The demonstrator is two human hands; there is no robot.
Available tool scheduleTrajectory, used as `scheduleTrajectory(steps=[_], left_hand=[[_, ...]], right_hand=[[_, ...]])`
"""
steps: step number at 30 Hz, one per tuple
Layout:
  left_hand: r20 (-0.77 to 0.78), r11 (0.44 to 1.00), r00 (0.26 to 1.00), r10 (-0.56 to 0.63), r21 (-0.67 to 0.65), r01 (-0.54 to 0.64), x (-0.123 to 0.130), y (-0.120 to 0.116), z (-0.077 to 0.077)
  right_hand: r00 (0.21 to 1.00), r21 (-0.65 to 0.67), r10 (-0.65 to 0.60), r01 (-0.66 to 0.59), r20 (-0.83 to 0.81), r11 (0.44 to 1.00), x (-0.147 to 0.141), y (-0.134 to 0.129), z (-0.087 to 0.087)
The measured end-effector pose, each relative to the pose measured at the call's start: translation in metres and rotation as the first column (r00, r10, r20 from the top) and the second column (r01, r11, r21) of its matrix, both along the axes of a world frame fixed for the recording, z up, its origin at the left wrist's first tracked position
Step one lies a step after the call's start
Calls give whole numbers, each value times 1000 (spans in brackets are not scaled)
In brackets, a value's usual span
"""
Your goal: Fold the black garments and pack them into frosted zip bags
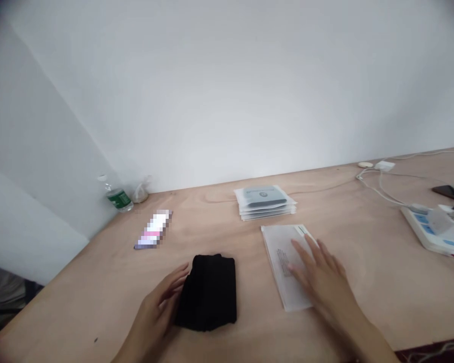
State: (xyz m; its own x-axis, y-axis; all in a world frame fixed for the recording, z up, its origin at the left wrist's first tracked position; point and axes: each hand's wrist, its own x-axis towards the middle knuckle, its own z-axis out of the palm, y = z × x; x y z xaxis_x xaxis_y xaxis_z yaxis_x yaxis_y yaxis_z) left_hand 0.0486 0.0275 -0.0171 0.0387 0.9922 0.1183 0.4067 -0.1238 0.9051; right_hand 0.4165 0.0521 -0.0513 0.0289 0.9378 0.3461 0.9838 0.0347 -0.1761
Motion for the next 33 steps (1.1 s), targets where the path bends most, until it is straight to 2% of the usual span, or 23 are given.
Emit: scheduleTrajectory(steps=[3, 5, 8, 14, 20, 25, 29, 31, 33], left_hand=[[-75, 991, 989, 129, -30, -132, 1, -13, 0], [-121, 979, 977, 173, -82, -184, 5, -21, 3], [-149, 970, 969, 198, -114, -216, 13, -31, 4], [-155, 962, 959, 239, -95, -255, 17, -38, -1], [-134, 967, 969, 208, -124, -224, 13, -45, 1], [-119, 976, 973, 197, -75, -207, 14, -48, -1], [-138, 978, 970, 198, -31, -204, 15, -47, -8], [-176, 977, 962, 207, -7, -212, 15, -46, -10], [-217, 970, 946, 239, 16, -241, 16, -45, -10]], right_hand=[[998, -77, 36, -32, 53, 997, -28, -9, -4], [997, -138, 49, -40, 62, 990, -30, -11, -8], [996, -201, 54, -38, 75, 979, -15, -12, -16], [991, -215, 91, -68, 98, 974, 19, -14, -20], [990, -243, 91, -61, 111, 968, 43, -13, -26], [990, -241, 113, -90, 83, 966, 71, -15, -34], [997, -209, 79, -73, 20, 975, 79, -17, -23], [997, -115, 72, -74, -17, 991, 63, -19, -10], [985, -16, 136, -139, -102, 990, 29, -25, 6]])
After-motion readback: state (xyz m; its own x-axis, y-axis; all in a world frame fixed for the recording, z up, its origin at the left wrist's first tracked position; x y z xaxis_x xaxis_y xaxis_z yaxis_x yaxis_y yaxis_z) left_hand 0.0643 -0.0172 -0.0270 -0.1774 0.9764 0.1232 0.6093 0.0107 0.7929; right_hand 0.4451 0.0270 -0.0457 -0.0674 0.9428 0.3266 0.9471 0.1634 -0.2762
